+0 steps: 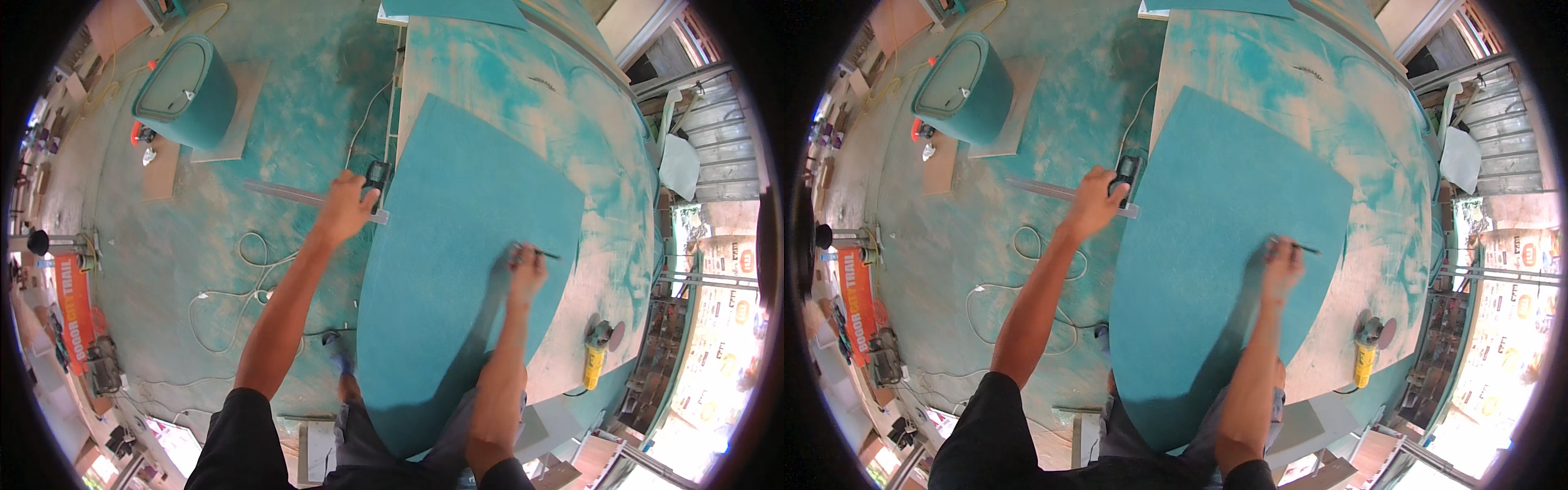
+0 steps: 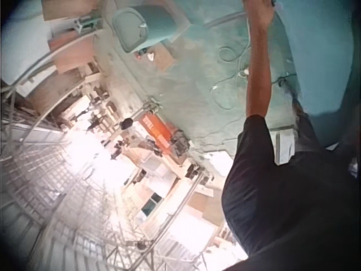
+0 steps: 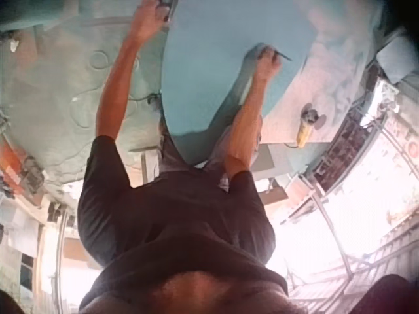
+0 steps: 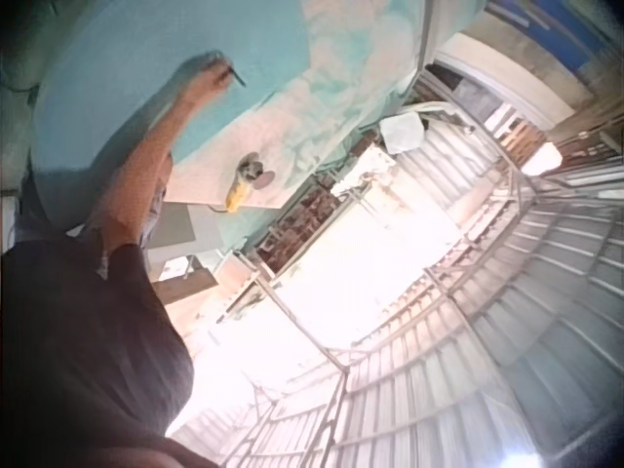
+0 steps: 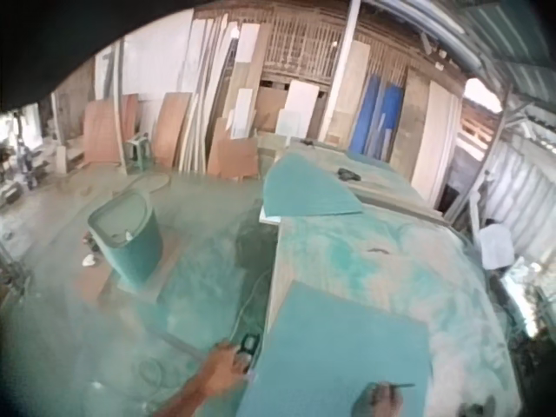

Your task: The person places a large curved wood panel onto a work table and uses a square and a pencil to mark a line along its edge.

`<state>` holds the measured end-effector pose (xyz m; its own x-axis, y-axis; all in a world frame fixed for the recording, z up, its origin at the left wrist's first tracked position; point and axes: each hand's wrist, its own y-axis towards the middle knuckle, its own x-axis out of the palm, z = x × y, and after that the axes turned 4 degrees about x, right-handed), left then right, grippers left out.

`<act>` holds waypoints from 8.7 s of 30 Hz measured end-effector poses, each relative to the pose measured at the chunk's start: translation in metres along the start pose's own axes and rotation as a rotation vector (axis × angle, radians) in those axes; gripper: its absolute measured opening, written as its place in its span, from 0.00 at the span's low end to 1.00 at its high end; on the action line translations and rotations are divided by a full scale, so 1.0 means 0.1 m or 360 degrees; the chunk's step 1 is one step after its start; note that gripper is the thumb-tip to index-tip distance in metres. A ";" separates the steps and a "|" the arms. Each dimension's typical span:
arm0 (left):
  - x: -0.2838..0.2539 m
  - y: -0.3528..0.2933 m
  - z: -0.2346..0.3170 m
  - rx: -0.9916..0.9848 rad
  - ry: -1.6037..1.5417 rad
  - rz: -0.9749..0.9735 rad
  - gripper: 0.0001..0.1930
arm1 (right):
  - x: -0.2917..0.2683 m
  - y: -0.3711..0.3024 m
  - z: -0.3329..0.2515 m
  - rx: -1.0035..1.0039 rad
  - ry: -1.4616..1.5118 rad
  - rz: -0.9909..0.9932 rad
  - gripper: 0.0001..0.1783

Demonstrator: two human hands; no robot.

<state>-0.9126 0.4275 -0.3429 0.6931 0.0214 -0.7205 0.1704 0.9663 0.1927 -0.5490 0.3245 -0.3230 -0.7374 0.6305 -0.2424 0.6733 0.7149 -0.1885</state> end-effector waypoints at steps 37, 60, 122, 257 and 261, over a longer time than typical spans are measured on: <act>-0.07 -2.37 0.82 -0.1022 -0.0224 -0.0234 0.29 | -4.25 -4.19 0.74 0.0442 -0.0096 0.0729 0.16; 0.07 -3.28 1.38 -0.1158 -0.0310 -0.0032 0.27 | -5.32 -4.15 0.63 -0.0341 -0.0392 0.0790 0.14; 0.00 1.08 -0.17 -0.0705 0.0515 0.0501 0.29 | 2.53 -0.81 -0.54 -0.0507 -0.0049 -0.0709 0.10; 0.05 -2.25 0.67 -0.0802 0.0775 0.0671 0.24 | 0.36 -3.08 -0.14 -0.0747 -0.0674 -0.1192 0.09; 0.07 -2.36 0.70 -0.0833 0.0809 0.0641 0.24 | 0.27 -3.13 -0.12 -0.0707 -0.0684 -0.1203 0.09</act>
<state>-0.8995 0.1814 -0.3469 0.2094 0.3828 -0.8998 -0.4578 0.8515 0.2557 -0.7808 0.1212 -0.2594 -0.8244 -0.1421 -0.5479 -0.1160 0.9898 -0.0821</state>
